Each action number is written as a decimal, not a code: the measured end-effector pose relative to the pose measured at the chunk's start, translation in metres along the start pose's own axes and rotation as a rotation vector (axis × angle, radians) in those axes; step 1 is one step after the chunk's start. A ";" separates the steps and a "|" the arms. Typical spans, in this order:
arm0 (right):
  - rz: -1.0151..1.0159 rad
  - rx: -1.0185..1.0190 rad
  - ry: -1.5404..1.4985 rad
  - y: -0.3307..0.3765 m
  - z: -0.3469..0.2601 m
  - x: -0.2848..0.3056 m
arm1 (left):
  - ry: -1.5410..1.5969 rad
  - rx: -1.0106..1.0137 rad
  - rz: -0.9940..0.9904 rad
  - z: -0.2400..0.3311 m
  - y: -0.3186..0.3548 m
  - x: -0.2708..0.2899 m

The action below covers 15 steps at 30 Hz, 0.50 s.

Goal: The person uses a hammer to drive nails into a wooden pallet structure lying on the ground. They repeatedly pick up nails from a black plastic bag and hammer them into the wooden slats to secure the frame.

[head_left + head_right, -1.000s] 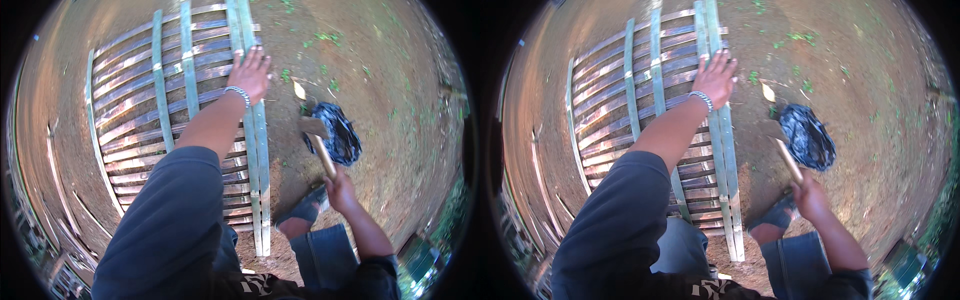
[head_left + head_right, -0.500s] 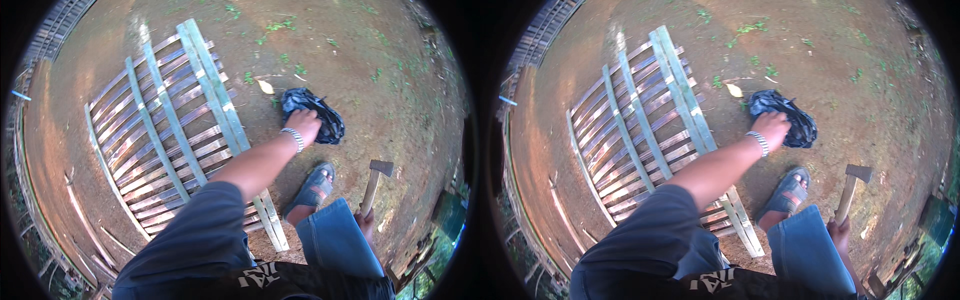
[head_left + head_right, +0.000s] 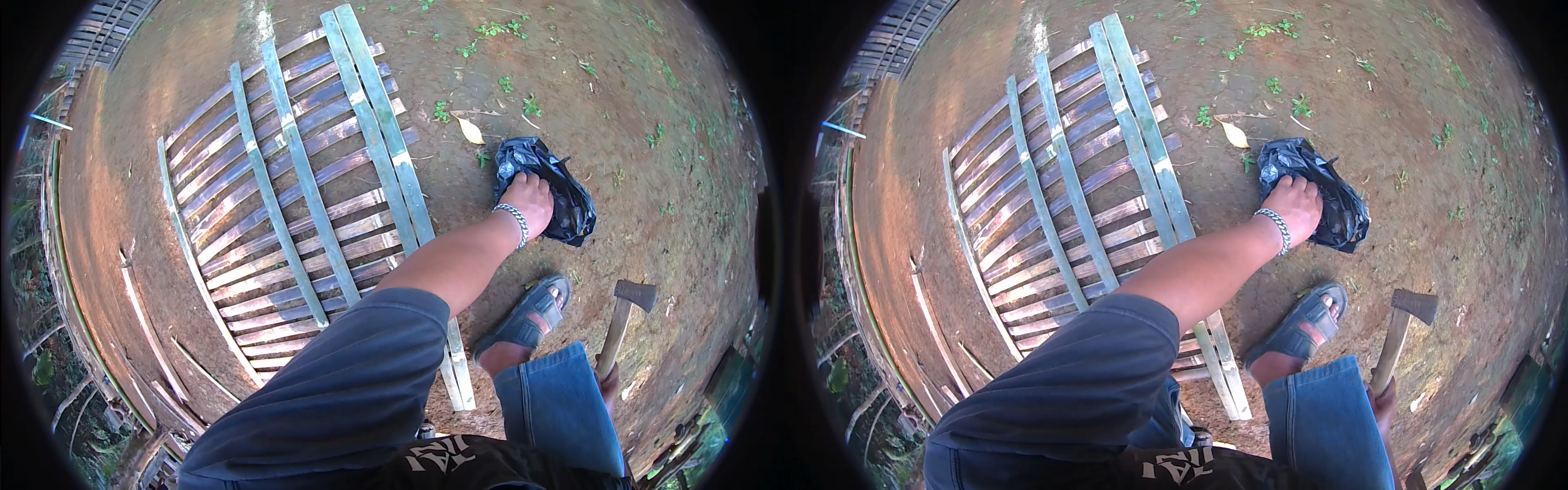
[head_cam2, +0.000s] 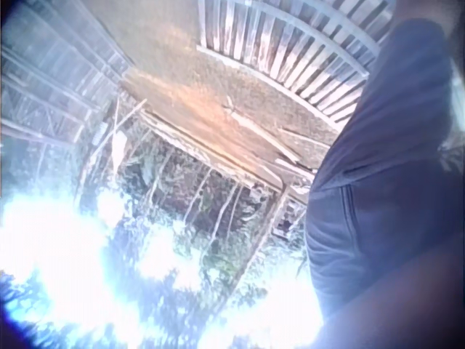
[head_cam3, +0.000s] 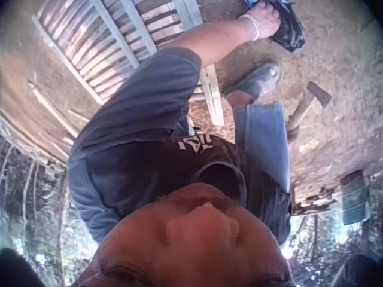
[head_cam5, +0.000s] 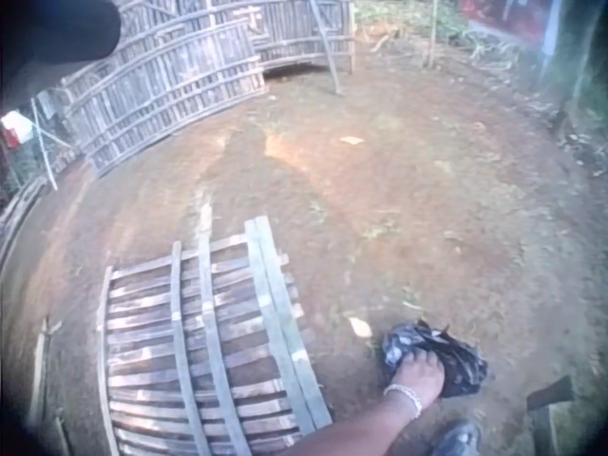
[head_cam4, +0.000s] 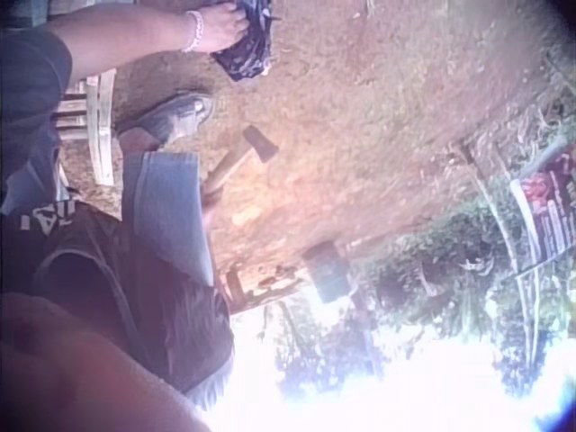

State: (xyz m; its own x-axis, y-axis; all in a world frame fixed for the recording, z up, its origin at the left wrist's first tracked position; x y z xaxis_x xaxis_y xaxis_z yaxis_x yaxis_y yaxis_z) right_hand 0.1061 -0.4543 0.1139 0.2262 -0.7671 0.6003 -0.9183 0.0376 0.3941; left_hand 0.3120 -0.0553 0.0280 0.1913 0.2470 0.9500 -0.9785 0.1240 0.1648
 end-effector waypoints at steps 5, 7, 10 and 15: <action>-0.017 0.012 0.015 -0.003 -0.006 -0.005 | 0.101 0.008 0.060 -0.002 0.003 0.005; -0.025 0.018 0.021 -0.005 -0.010 -0.007 | 0.161 0.004 0.071 -0.004 0.004 0.009; -0.045 0.031 0.029 -0.010 -0.017 -0.009 | 0.211 -0.047 0.050 -0.001 0.005 0.013; -0.084 0.066 0.055 -0.017 -0.046 -0.011 | 0.308 0.006 0.106 -0.005 0.001 0.032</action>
Point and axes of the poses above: each hand's wrist, its own y-axis away from the middle knuckle, its own x-axis out of the back of the hand, z = x × y, the point moved 10 cm from there along -y, towards the middle knuckle, and after that the axes turned 12 degrees about x, right-handed, at the moved point
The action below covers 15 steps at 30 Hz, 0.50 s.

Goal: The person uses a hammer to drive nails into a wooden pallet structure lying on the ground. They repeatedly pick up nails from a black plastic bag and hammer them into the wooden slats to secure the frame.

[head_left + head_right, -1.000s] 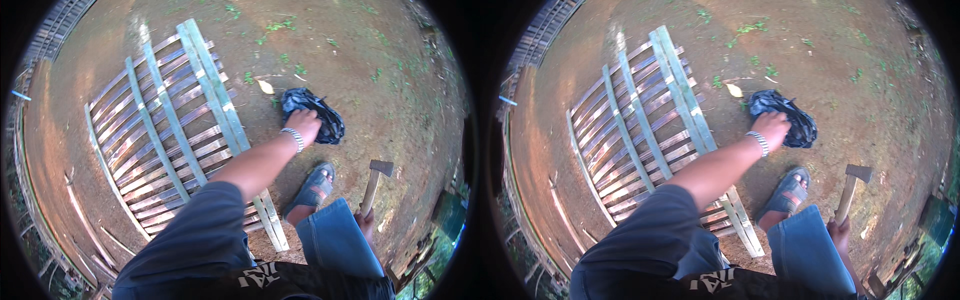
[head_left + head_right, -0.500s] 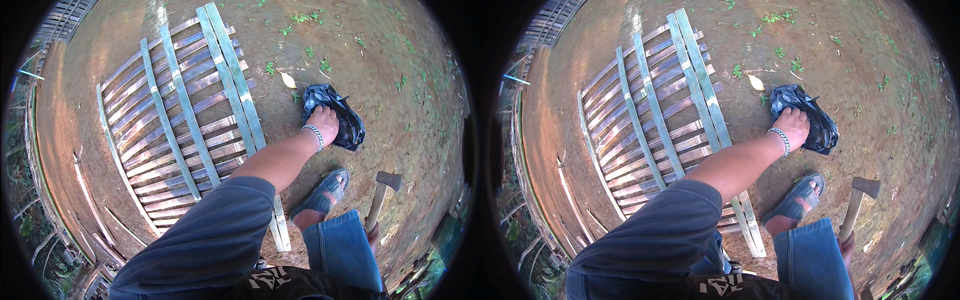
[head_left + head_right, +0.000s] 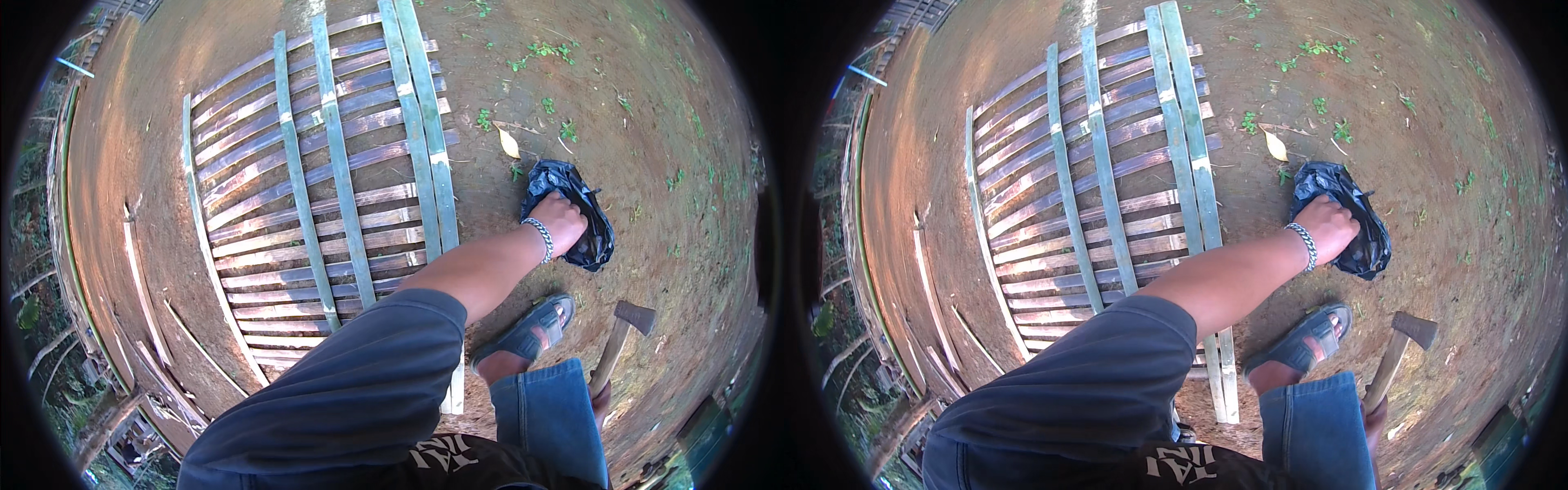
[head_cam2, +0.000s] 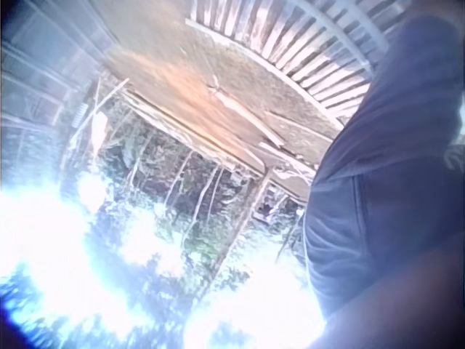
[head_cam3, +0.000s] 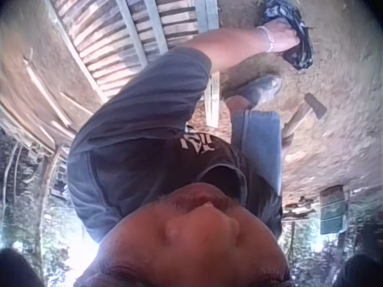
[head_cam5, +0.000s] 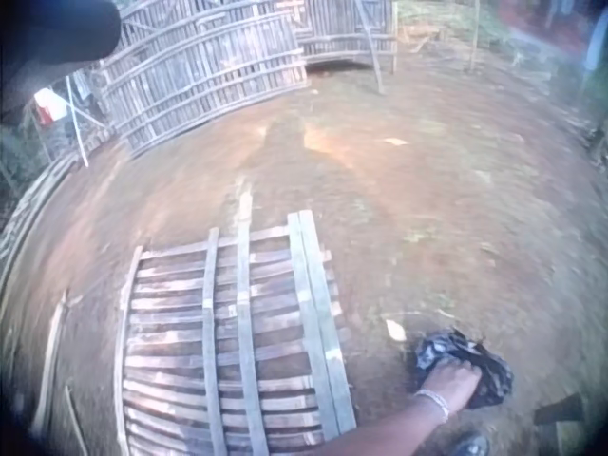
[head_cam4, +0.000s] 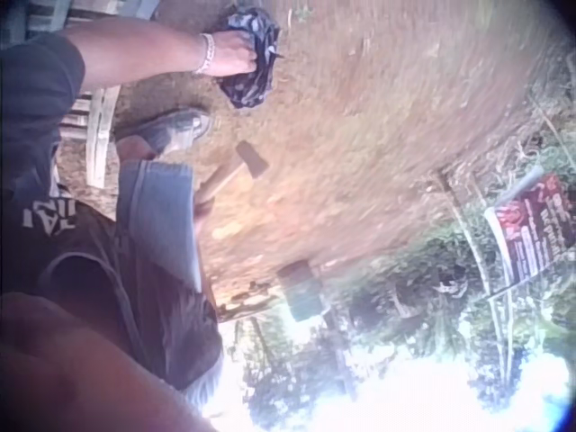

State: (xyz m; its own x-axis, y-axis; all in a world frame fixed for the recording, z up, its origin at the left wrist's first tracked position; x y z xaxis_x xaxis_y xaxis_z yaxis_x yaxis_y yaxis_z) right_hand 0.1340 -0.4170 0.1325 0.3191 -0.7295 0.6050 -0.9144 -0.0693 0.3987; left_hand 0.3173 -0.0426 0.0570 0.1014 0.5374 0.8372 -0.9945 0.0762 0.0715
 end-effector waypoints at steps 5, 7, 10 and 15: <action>-0.129 0.079 -0.023 -0.020 -0.092 -0.022 | 0.676 0.092 0.397 -0.023 0.048 0.065; -0.245 0.088 -0.110 -0.040 -0.136 -0.056 | 0.937 0.218 0.538 -0.050 0.093 0.079; -0.356 0.271 -0.196 -0.079 -0.160 -0.120 | 0.901 0.417 0.604 -0.096 0.151 0.089; -0.356 0.486 -0.171 -0.176 -0.259 -0.293 | 0.589 0.747 0.736 -0.216 0.229 0.124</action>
Point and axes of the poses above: each hand's wrist, its own y-axis away from the middle knuckle, its own x-axis out of the back of the hand, z = x × y, the point moved 10 cm from there along -y, towards the middle knuckle, and after that the axes turned 12 degrees about x, right-handed, at the moved point
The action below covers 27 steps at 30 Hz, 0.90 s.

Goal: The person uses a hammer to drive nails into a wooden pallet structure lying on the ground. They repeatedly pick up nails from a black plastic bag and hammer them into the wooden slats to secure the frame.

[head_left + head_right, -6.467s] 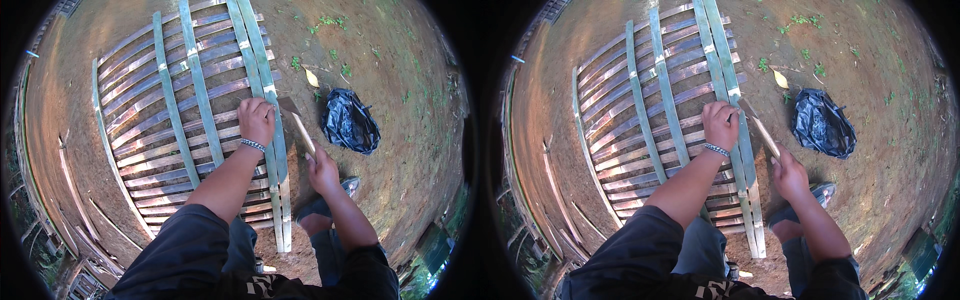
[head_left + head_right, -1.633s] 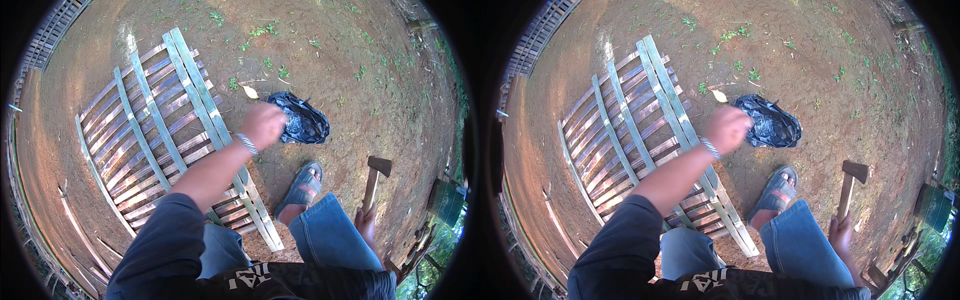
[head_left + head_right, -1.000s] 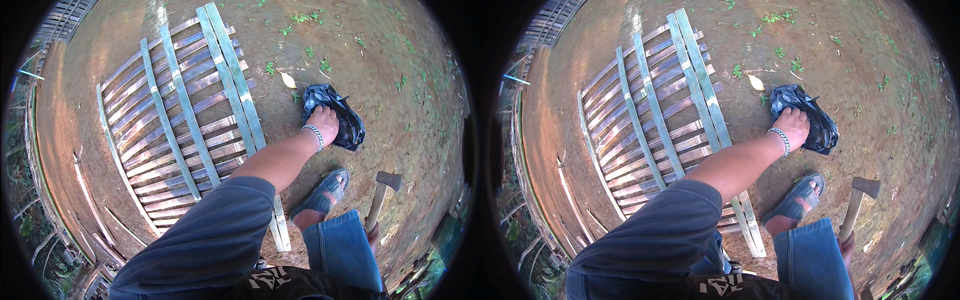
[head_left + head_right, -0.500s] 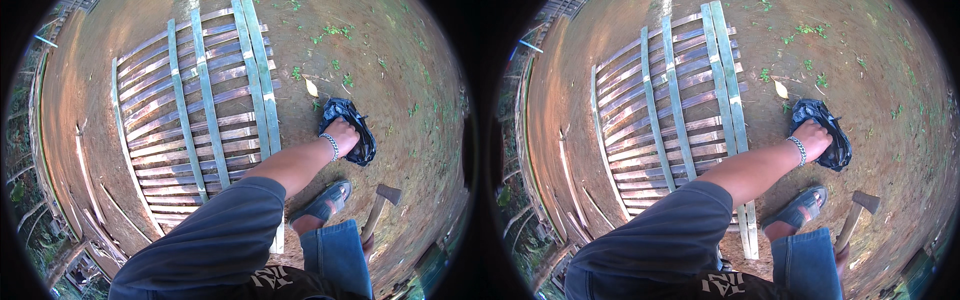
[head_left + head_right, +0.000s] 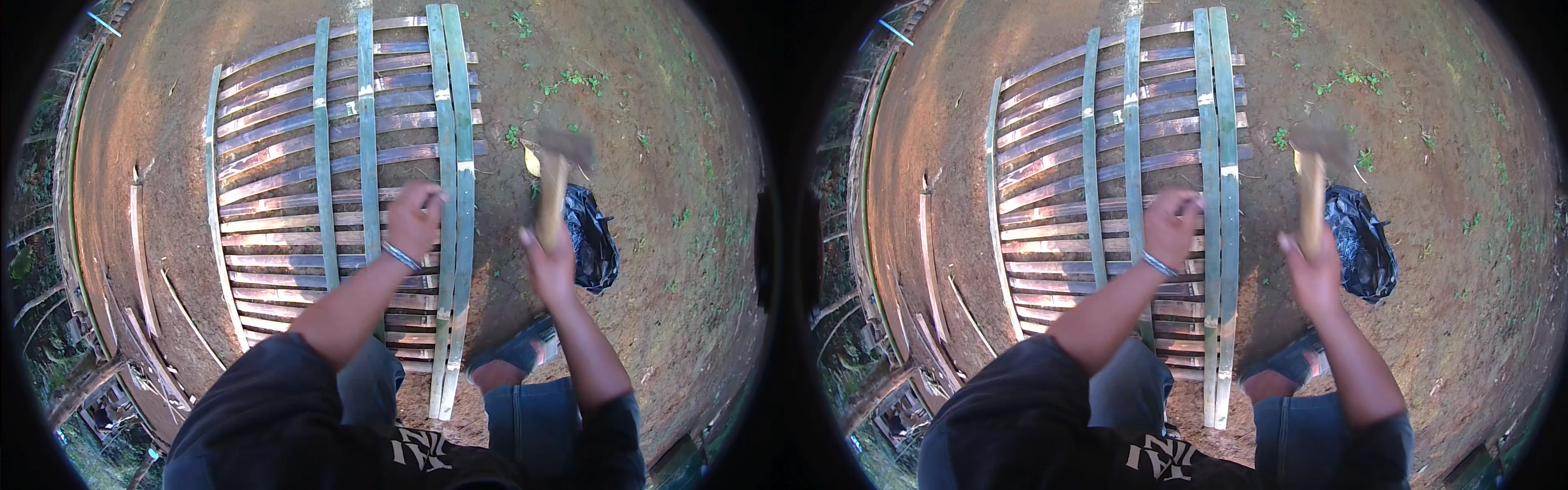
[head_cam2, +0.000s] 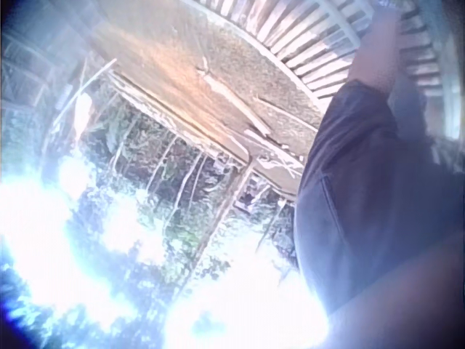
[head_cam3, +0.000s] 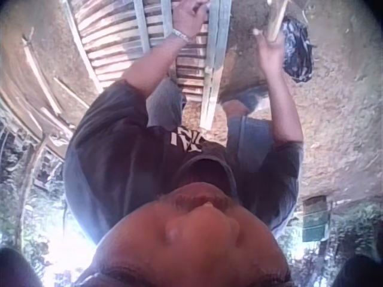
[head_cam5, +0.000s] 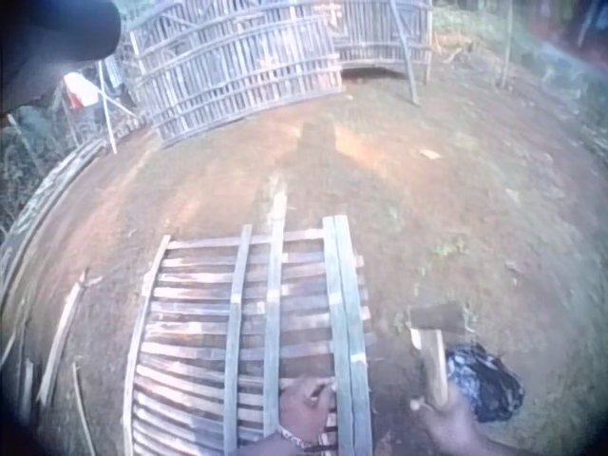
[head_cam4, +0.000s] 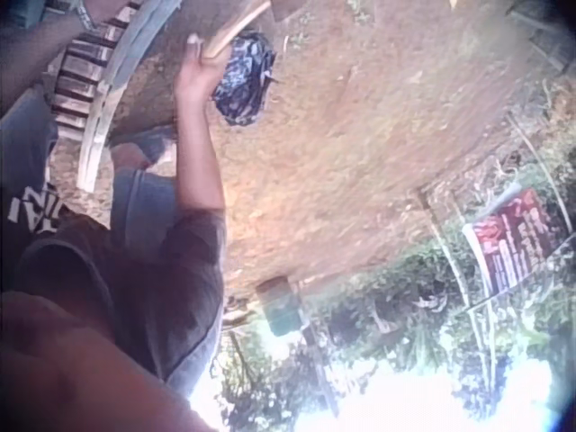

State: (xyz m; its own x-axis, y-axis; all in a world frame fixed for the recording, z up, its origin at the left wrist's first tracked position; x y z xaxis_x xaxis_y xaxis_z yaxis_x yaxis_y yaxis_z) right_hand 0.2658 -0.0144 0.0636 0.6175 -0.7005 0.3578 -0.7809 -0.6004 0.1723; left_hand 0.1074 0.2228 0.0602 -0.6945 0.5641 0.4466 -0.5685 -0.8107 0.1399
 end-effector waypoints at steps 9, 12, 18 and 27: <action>0.102 0.005 0.226 -0.133 0.017 -0.083 | -0.685 -0.504 -0.178 0.004 -0.081 -0.006; 0.053 -0.112 0.108 -0.115 0.023 -0.096 | -0.717 -0.489 -0.223 -0.011 -0.081 -0.004; 0.087 -0.177 -0.155 -0.086 0.020 -0.104 | -0.682 -0.590 -0.265 -0.018 -0.070 0.001; 0.054 -0.246 -0.373 -0.069 0.029 -0.116 | -0.701 -0.707 -0.278 -0.020 -0.063 0.005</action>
Point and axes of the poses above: each hand's wrist, its own y-axis away from the middle knuckle, its own x-axis out of the back of the hand, z = x × y, the point moved 10 cm from there along -y, towards the middle knuckle, and after that the axes turned 12 degrees about x, right-handed, at the moved point
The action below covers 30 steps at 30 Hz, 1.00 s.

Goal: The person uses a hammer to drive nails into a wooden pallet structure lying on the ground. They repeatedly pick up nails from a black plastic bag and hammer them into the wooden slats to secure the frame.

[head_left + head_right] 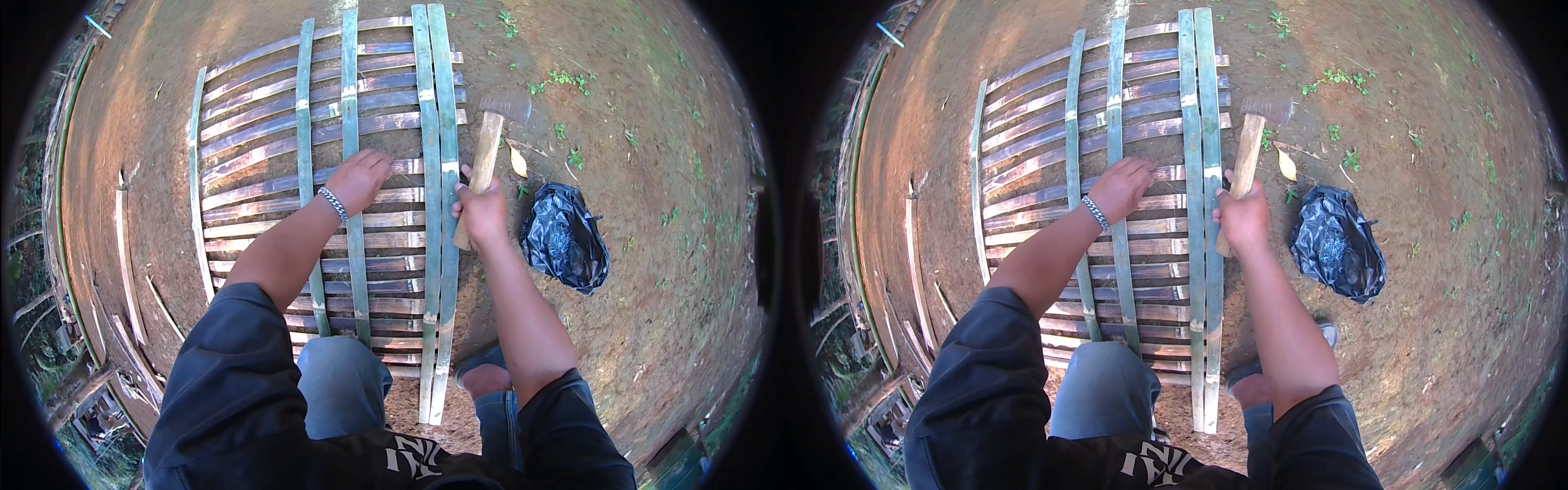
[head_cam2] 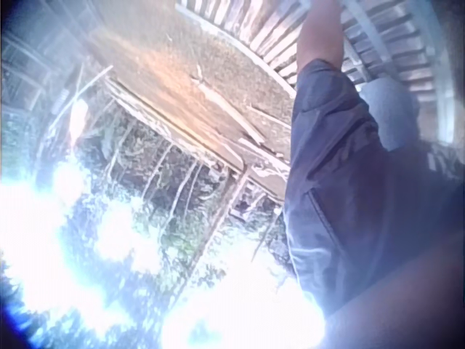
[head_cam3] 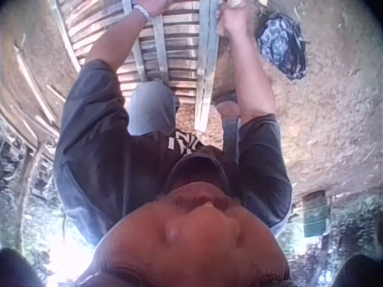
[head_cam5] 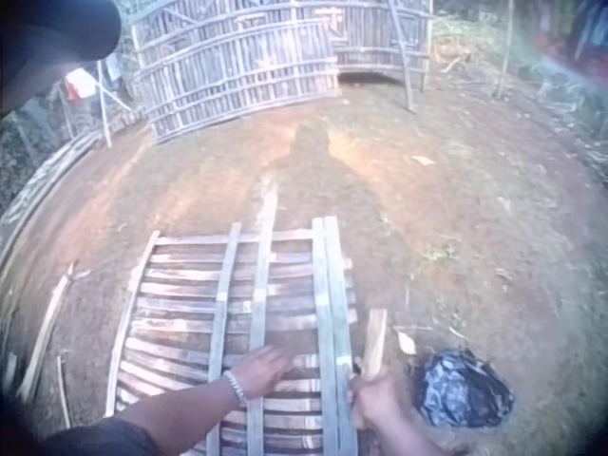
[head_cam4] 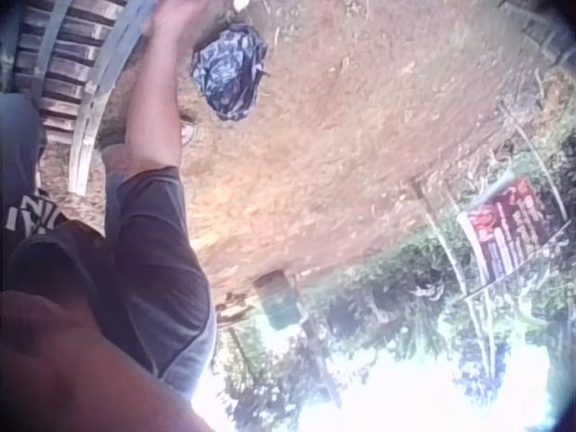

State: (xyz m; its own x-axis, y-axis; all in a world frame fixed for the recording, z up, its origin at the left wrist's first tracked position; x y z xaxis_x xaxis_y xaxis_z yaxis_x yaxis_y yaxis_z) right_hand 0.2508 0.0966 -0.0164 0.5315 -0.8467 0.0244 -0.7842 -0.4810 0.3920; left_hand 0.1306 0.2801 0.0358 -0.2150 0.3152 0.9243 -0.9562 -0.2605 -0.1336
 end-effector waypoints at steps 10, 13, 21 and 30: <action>0.038 -0.030 -0.064 0.014 0.007 -0.002 | 0.059 -0.021 -0.059 -0.003 0.008 -0.001; 0.032 -0.027 -0.074 0.015 0.011 -0.003 | 0.072 -0.023 -0.061 -0.003 0.008 0.000; 0.065 -0.014 -0.122 0.015 0.012 -0.003 | 0.071 -0.081 -0.010 0.005 0.009 0.008; 0.076 -0.013 -0.120 0.017 0.013 -0.004 | 0.047 -0.044 -0.013 0.003 0.010 0.007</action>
State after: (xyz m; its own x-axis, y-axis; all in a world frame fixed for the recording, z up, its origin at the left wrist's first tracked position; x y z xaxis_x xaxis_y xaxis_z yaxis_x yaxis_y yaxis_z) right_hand 0.2312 0.0884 -0.0212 0.4275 -0.9023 -0.0556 -0.8163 -0.4118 0.4051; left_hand 0.1201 0.2773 0.0422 -0.2110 0.3608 0.9085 -0.9665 -0.2159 -0.1388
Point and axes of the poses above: each hand's wrist, its own y-axis away from the middle knuckle, its own x-axis out of the back of the hand, z = x × y, the point moved 10 cm from there along -y, towards the middle knuckle, and after that the axes turned 12 degrees about x, right-handed, at the moved point
